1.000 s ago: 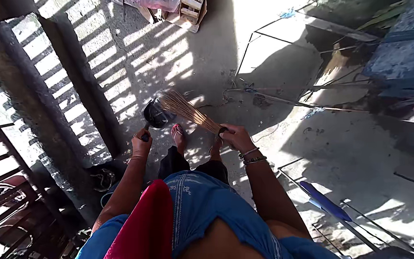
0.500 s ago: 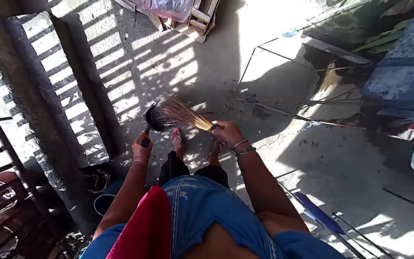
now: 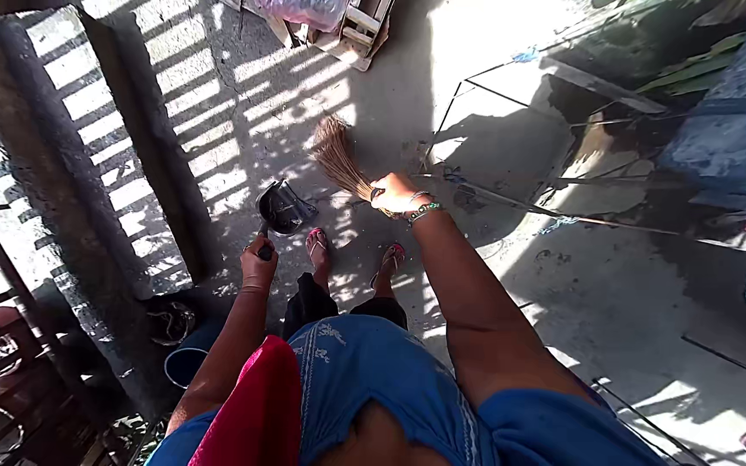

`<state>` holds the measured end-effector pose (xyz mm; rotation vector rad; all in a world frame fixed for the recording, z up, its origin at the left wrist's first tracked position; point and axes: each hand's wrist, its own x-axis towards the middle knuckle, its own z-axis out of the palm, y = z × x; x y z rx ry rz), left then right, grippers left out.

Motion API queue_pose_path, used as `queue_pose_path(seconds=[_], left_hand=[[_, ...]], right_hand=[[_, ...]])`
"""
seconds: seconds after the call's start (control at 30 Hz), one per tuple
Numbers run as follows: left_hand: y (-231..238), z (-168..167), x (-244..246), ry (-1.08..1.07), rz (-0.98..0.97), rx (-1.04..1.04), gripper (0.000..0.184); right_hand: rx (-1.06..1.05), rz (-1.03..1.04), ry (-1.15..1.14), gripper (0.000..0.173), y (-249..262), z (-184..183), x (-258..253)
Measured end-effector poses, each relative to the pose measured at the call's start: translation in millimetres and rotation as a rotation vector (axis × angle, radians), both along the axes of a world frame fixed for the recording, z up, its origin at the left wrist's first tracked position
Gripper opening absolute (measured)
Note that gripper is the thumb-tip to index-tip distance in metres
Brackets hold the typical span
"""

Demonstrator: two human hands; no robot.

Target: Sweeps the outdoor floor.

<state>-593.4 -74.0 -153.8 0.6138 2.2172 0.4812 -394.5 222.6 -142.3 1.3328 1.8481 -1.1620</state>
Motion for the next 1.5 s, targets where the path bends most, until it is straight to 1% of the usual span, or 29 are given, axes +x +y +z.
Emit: queue_pose_path(seconds=[0.03,0.07,0.13,0.17,0.2,0.27,0.37,0.43,0.5,0.57,0.63,0.7,0.8,0.83,0.9,1.0,1.1,1.17,1.2,1.23,1.3,1.37,1.4,1.43,1.5], left_hand=[[2.9,2.7,-2.0,-0.007,0.004,-0.010,0.011],[5.0,4.8,-3.7,-0.008,0.008,-0.013,0.011],[5.3,4.7,-7.3,-0.006,0.004,-0.013,0.012],[4.5,3.8,-8.6,-0.002,0.001,-0.008,0.013],[3.9,2.1,-9.3,0.008,-0.003,-0.005,0.013],[3.1,1.0,-6.4,0.011,-0.010,-0.019,0.013],[4.6,2.9,2.5,-0.001,-0.038,-0.042,0.015],[1.4,1.9,9.7,-0.014,-0.083,-0.045,0.014],[1.7,1.9,17.4,-0.022,-0.124,-0.071,0.014],[0.1,3.0,23.7,-0.024,-0.141,-0.094,0.013],[-4.4,2.5,27.2,-0.009,-0.153,-0.081,0.012],[-11.5,1.4,28.0,0.003,-0.138,-0.058,0.015],[-28.8,4.4,26.9,0.036,-0.066,-0.040,0.020],[-38.7,7.0,26.9,0.047,-0.043,-0.024,0.020],[-59.2,12.3,30.6,0.063,0.019,0.026,0.020],[-90.0,25.6,41.9,0.072,0.046,0.062,0.022],[-114.3,28.4,61.9,0.080,0.047,0.058,0.023],[-130.1,23.3,80.2,0.079,0.055,0.050,0.021],[-135.3,21.1,88.6,0.071,0.062,0.031,0.020],[-138.9,18.4,97.1,0.062,0.076,0.007,0.022],[-142.9,11.4,113.1,0.048,0.103,-0.047,0.022],[-144.1,3.5,124.6,0.055,0.104,-0.081,0.018],[-144.3,1.4,127.5,0.056,0.098,-0.091,0.017],[-143.9,0.5,129.2,0.053,0.084,-0.098,0.017],[-142.8,0.0,130.2,0.043,0.056,-0.096,0.016]], right_hand=[[-0.022,-0.006,0.046,0.047,-1.3,14.9,16.1],[-0.020,-0.055,0.094,0.044,-1.5,31.9,35.6],[-0.009,-0.255,0.139,0.041,-4.1,62.6,74.2],[0.000,-0.349,0.151,0.043,-6.8,71.5,92.2],[0.031,-0.413,0.156,0.045,-10.0,74.4,108.8],[0.115,-0.524,0.132,0.050,-18.9,67.2,132.0],[0.244,-0.624,0.044,0.061,-40.8,33.0,135.7],[0.226,-0.608,-0.009,0.065,-66.5,10.9,126.4],[0.096,-0.528,-0.019,0.062,-99.7,-3.0,118.1],[-0.039,-0.402,0.015,0.057,-132.3,-0.7,114.3],[-0.088,-0.386,0.098,0.052,-145.9,19.6,120.8],[-0.068,-0.443,0.168,0.047,-140.5,42.6,139.9],[-0.020,-0.549,0.245,0.046,-123.9,60.0,176.7],[0.015,-0.566,0.242,0.048,-119.9,65.0,187.1],[0.150,-0.523,0.211,0.049,-105.7,70.0,201.6],[0.329,-0.467,0.190,0.052,-85.4,57.4,219.3],[0.382,-0.534,0.116,0.057,-77.8,19.3,227.7],[0.333,-0.597,0.102,0.062,-99.4,-12.0,223.9],[0.293,-0.577,0.102,0.063,-120.6,-24.5,218.8],[0.241,-0.520,0.103,0.064,-146.0,-31.6,212.5],[0.090,-0.331,0.087,0.062,-198.2,-35.7,201.7],[-0.066,-0.199,0.079,0.059,-230.6,-28.9,198.5],[-0.108,-0.187,0.104,0.054,-237.4,-21.9,202.0],[-0.111,-0.197,0.138,0.050,-239.3,-12.5,209.7],[-0.049,-0.270,0.202,0.044,-233.8,11.6,232.7]])
